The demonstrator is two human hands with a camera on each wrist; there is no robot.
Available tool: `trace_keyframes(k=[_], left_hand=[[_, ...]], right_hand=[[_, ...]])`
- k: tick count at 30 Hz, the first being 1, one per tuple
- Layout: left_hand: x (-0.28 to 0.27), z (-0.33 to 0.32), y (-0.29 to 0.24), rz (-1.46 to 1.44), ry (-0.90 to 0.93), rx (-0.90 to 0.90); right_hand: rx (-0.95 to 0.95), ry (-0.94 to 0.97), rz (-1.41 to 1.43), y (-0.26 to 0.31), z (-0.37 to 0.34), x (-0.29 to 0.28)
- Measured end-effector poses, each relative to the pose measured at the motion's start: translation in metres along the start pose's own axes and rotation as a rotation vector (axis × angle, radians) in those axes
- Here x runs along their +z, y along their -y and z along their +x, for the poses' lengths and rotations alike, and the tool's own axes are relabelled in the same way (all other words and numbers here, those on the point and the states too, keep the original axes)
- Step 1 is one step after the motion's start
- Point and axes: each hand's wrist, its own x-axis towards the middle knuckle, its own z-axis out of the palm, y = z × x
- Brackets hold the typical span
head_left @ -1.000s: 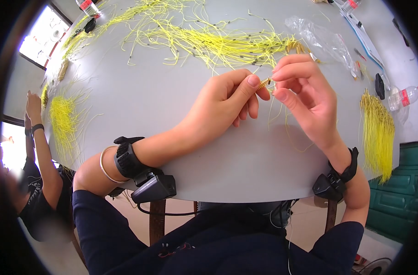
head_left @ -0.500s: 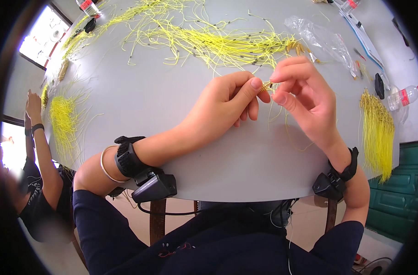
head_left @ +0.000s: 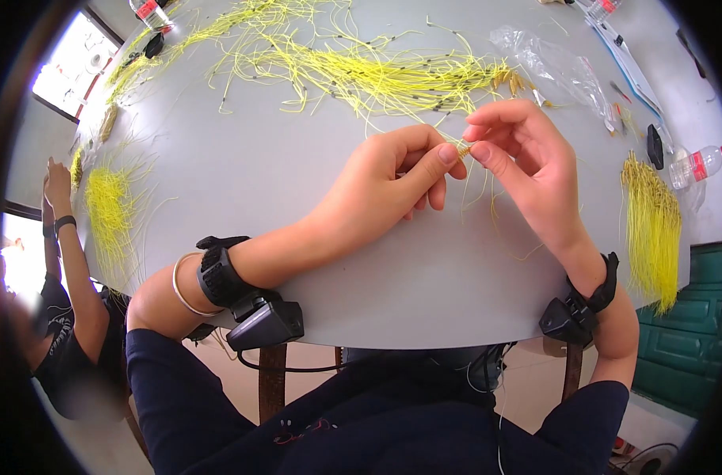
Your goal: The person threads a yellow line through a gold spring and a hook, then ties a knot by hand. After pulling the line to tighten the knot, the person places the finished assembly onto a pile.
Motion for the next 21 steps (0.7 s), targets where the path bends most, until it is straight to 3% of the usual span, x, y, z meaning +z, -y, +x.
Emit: trace_keyframes(k=[12, 14, 21], left_hand=[[0.0034, -0.0007, 0.0064, 0.117, -0.06, 0.05], [0.0035, -0.0025, 0.0059, 0.346, -0.263, 0.262], [-0.0006, -0.0009, 0.0069, 0.399, -0.193, 0.326]], right_hand=[[0.044, 0.053, 0.035, -0.001, 0.0002, 0.0001], [0.068, 0.049, 0.053, 0.0013, -0.0004, 0.0024], [0.087, 0.092, 0.055, 0.0018, -0.0021, 0.0036]])
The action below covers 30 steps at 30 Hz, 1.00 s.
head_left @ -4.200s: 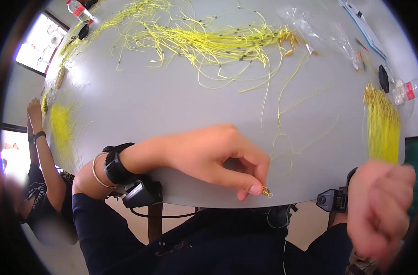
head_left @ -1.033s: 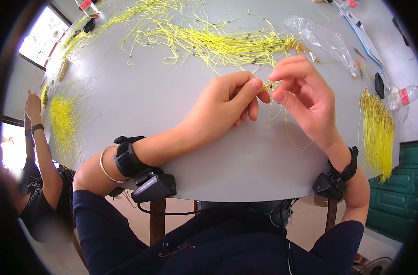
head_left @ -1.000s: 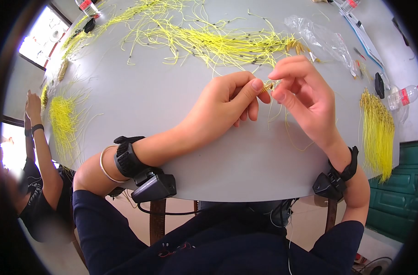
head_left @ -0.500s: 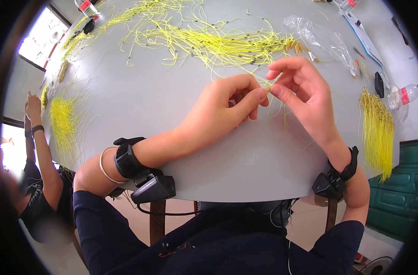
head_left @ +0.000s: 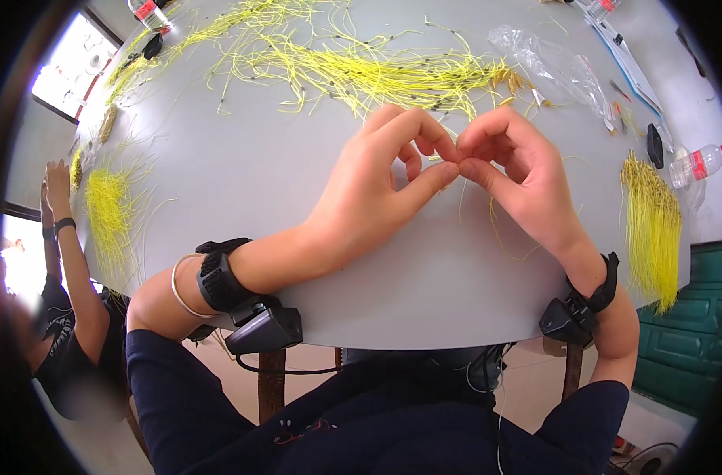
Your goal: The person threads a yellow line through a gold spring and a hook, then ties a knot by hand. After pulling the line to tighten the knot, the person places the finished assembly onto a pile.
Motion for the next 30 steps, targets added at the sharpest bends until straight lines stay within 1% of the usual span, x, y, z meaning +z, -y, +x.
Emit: trace_keyframes(k=[2, 6, 7, 8, 9, 11, 13, 15, 18, 20, 24, 26, 27, 29, 30], left_hand=[[0.0015, -0.0001, -0.0002, -0.094, 0.0, -0.035], [0.0017, -0.0002, -0.0007, -0.133, 0.025, -0.059], [0.002, -0.0004, -0.0019, -0.179, 0.003, -0.107], [0.0022, -0.0005, -0.0025, -0.226, -0.02, -0.155], [0.0021, -0.0005, -0.0024, -0.226, -0.02, -0.156], [0.0019, -0.0002, -0.0015, -0.283, -0.058, -0.173], [0.0018, 0.0, -0.0009, -0.29, -0.064, -0.167], [0.0015, 0.0001, -0.001, -0.298, -0.07, -0.16], [0.0017, 0.0001, -0.0008, -0.284, -0.061, -0.16], [0.0045, 0.0001, 0.0012, -0.301, -0.106, -0.106], [0.0046, -0.0002, 0.0011, -0.321, -0.097, -0.119], [0.0033, -0.0001, -0.0002, -0.277, 0.006, -0.139], [0.0022, 0.0002, -0.0011, -0.278, 0.007, -0.139], [0.0002, 0.001, -0.0023, -0.253, 0.095, -0.173], [0.0004, 0.001, -0.0022, -0.253, 0.094, -0.173]], right_hand=[[-0.004, 0.0, 0.008, -0.0013, 0.0, 0.0003], [-0.005, 0.009, -0.03, -0.0019, 0.0003, -0.0004], [-0.005, 0.008, -0.029, -0.0011, 0.0001, -0.0006], [0.056, 0.024, -0.021, 0.0005, -0.0003, -0.0009], [0.117, 0.039, -0.014, 0.002, -0.0005, -0.0013], [0.119, 0.027, -0.052, 0.0041, -0.0005, -0.0023], [0.122, 0.015, -0.09, 0.0048, -0.0006, -0.0013], [0.123, -0.027, 0.016, 0.0051, -0.0005, 0.0008], [0.142, -0.005, -0.026, 0.0012, -0.0016, -0.0005], [0.136, 0.002, -0.029, 0.0016, -0.0023, 0.001], [0.155, -0.005, -0.04, 0.004, -0.0028, 0.0006], [0.157, -0.012, -0.019, 0.0038, -0.0029, 0.0009], [0.157, -0.018, 0.003, 0.0037, -0.003, 0.001], [0.153, -0.013, 0.005, 0.0021, -0.0032, 0.0006], [0.148, -0.008, 0.008, 0.0015, -0.0033, 0.0004]])
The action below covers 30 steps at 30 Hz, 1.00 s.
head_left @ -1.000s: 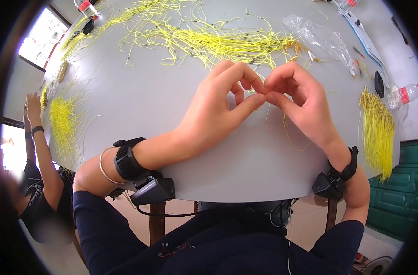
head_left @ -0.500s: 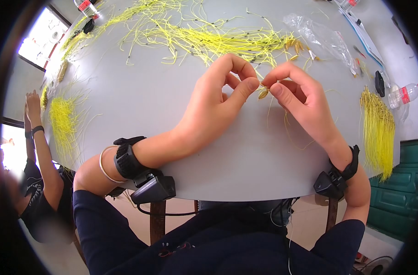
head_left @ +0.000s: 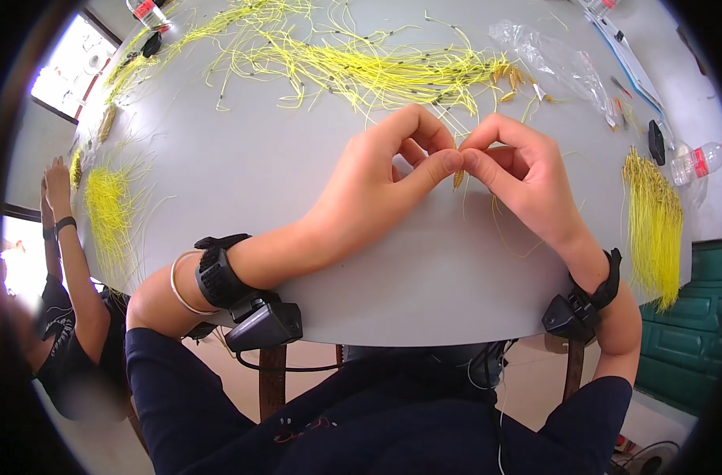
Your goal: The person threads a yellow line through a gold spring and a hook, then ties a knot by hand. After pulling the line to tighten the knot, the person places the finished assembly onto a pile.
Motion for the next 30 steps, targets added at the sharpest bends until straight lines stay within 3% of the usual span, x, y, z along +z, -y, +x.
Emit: trace_keyframes(k=[8, 11, 18, 21, 26, 30], left_hand=[[0.004, 0.001, 0.004, -0.059, -0.084, 0.04], [0.0, 0.0, -0.001, -0.038, 0.035, -0.054], [0.0, 0.0, -0.003, 0.027, 0.005, 0.01], [-0.002, 0.001, 0.0, -0.194, 0.078, 0.12], [-0.007, 0.0, -0.009, -0.568, 0.201, -0.093], [-0.004, 0.001, -0.009, -0.544, 0.156, -0.006]], right_hand=[[0.031, -0.002, 0.048, 0.001, 0.0, -0.003], [0.059, 0.01, 0.071, 0.006, 0.001, -0.005], [0.13, 0.021, 0.146, 0.008, 0.001, -0.004], [0.09, 0.081, 0.195, 0.009, 0.001, -0.004], [0.096, 0.037, 0.199, 0.013, -0.001, -0.006], [0.11, -0.044, 0.254, 0.013, -0.001, -0.006]])
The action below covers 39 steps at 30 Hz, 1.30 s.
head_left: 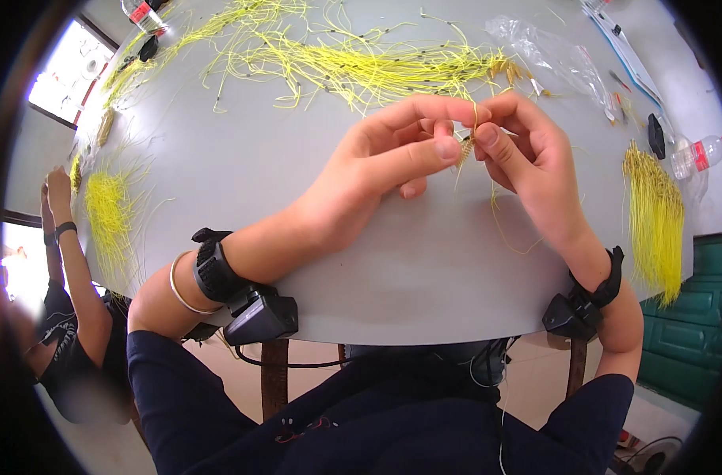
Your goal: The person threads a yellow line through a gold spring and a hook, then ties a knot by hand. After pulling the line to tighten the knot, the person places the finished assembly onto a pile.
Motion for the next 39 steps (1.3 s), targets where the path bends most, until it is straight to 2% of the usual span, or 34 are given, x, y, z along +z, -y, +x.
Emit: trace_keyframes(k=[4, 6, 9, 19, 24, 28, 30, 34, 37, 39], left_hand=[[-0.003, 0.002, 0.001, -0.083, -0.046, -0.078], [-0.004, 0.002, 0.001, -0.101, -0.033, -0.087], [-0.003, 0.002, 0.0, -0.158, -0.039, -0.121], [-0.004, 0.002, 0.002, -0.188, -0.044, -0.11], [-0.004, 0.002, 0.001, -0.18, -0.035, -0.115], [-0.004, 0.002, 0.002, -0.171, -0.028, -0.108], [-0.005, 0.001, 0.003, -0.169, -0.025, -0.106], [-0.006, 0.001, 0.002, -0.127, 0.01, -0.132], [-0.003, 0.001, 0.002, -0.087, 0.011, -0.151], [-0.002, 0.001, 0.002, -0.073, -0.007, -0.156]], right_hand=[[-0.065, -0.065, -0.06, -0.003, 0.001, 0.004], [-0.222, -0.058, -0.221, -0.007, 0.001, 0.003], [-0.221, -0.032, -0.331, -0.005, 0.0, 0.002], [-0.229, -0.037, -0.333, -0.005, -0.002, 0.003], [-0.162, -0.017, -0.33, -0.008, -0.003, 0.002], [-0.197, -0.043, -0.305, -0.008, -0.002, 0.005], [-0.116, -0.045, -0.309, -0.002, -0.004, 0.007], [-0.112, 0.012, -0.373, 0.003, -0.004, 0.002], [-0.127, 0.057, -0.443, 0.001, -0.003, 0.001], [-0.266, 0.052, -0.486, -0.003, -0.002, 0.002]])
